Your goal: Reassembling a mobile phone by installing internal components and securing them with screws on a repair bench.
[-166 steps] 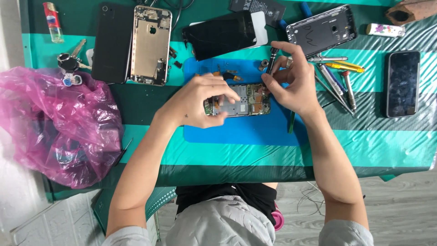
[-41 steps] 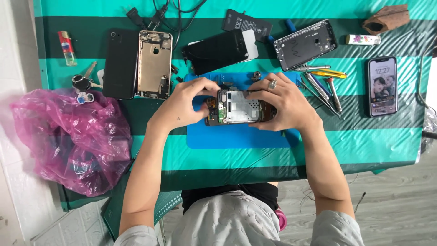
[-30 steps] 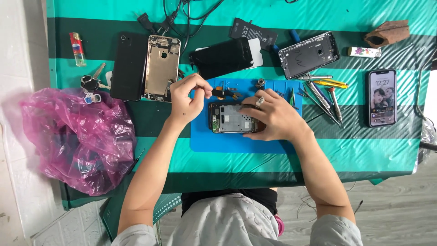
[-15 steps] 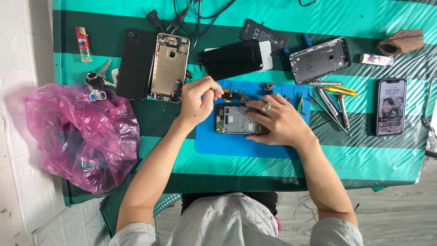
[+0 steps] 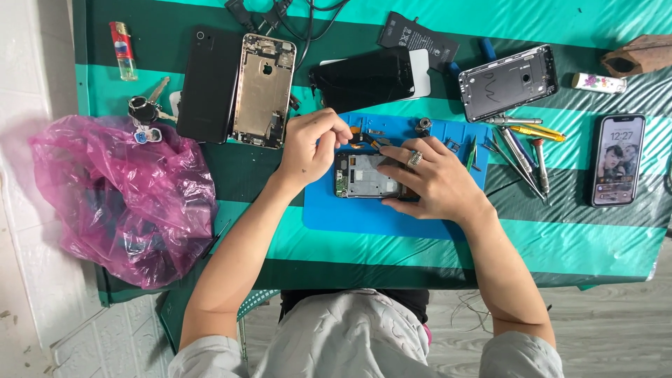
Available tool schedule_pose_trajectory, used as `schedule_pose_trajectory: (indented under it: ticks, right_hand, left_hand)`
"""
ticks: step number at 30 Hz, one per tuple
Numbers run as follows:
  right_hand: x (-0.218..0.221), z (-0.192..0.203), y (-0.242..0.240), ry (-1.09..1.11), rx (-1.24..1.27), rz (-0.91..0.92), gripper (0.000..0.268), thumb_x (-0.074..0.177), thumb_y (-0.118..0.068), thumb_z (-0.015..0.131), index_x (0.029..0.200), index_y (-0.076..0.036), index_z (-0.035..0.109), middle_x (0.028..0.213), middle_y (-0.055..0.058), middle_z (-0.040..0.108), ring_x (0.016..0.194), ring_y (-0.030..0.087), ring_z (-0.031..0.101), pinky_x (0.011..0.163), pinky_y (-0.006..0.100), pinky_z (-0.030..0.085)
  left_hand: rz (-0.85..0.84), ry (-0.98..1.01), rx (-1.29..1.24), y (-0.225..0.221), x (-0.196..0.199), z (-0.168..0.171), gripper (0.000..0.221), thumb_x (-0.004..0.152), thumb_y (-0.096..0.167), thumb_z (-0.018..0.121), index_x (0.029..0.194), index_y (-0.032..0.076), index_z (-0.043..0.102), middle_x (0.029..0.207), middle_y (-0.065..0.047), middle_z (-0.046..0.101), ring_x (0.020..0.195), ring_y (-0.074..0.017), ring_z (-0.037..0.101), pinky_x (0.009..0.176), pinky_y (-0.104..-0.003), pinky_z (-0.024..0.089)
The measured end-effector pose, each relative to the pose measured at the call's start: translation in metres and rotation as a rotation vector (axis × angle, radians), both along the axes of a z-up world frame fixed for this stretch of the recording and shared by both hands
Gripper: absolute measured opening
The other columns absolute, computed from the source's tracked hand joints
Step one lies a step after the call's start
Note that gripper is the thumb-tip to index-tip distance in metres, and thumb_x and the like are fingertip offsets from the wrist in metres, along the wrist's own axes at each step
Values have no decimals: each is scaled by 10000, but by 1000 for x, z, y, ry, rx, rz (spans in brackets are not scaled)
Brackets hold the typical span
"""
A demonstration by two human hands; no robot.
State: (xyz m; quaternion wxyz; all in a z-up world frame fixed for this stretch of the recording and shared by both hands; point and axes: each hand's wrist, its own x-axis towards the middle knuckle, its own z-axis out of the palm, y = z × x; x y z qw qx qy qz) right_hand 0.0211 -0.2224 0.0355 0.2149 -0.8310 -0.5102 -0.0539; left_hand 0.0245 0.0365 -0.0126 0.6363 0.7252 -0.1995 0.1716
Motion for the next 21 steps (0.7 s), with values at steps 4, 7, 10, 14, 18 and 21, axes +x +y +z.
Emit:
schedule_pose_trajectory:
  ticks: [4,7,10,14,18,21]
  right_hand:
    - [0,-3,0,1,31,8,410,824,-449,822,1069,-121,802,1188,132,743,1015,297,626,880,401,485]
    - [0,-7,1,4,50,7,394,823,-442,816,1057,-125,803,1201,135,740,1015,301,625,876,400,482]
    - [0,-12,1,7,94,16,374,818,-422,826,1042,-123,805,1198,138,737,1009,318,628,856,408,480]
    - [1,-12,2,-1,104,16,370,821,-435,822,1030,-129,808,1190,136,739,999,315,629,851,409,477]
    - [1,-12,3,-9,105,20,374,816,-441,819,1022,-129,811,1170,139,737,986,315,625,846,416,476]
    - [0,-9,4,-2,96,17,368,823,-428,812,1030,-124,804,1183,142,729,984,320,617,843,420,475]
  left_hand:
    - [8,11,-6,-1,-1,1,426,895,-143,352,750,84,682,623,-75,649,509,-197,591,494,-269,517]
    - [10,6,-2,-1,0,1,416,897,-142,359,748,85,674,622,-72,650,509,-198,595,482,-274,513]
    - [13,20,-7,-1,0,0,415,900,-132,362,751,94,677,624,-60,647,509,-186,584,484,-265,505]
    - [20,22,7,-2,0,1,409,902,-130,370,739,95,671,625,-59,653,508,-189,589,481,-265,508]
    - [16,21,8,-1,0,2,401,905,-125,375,741,95,667,623,-60,653,504,-189,583,479,-269,506]
    - [16,24,16,-1,0,2,395,907,-122,379,746,94,669,625,-58,650,508,-187,587,481,-266,509]
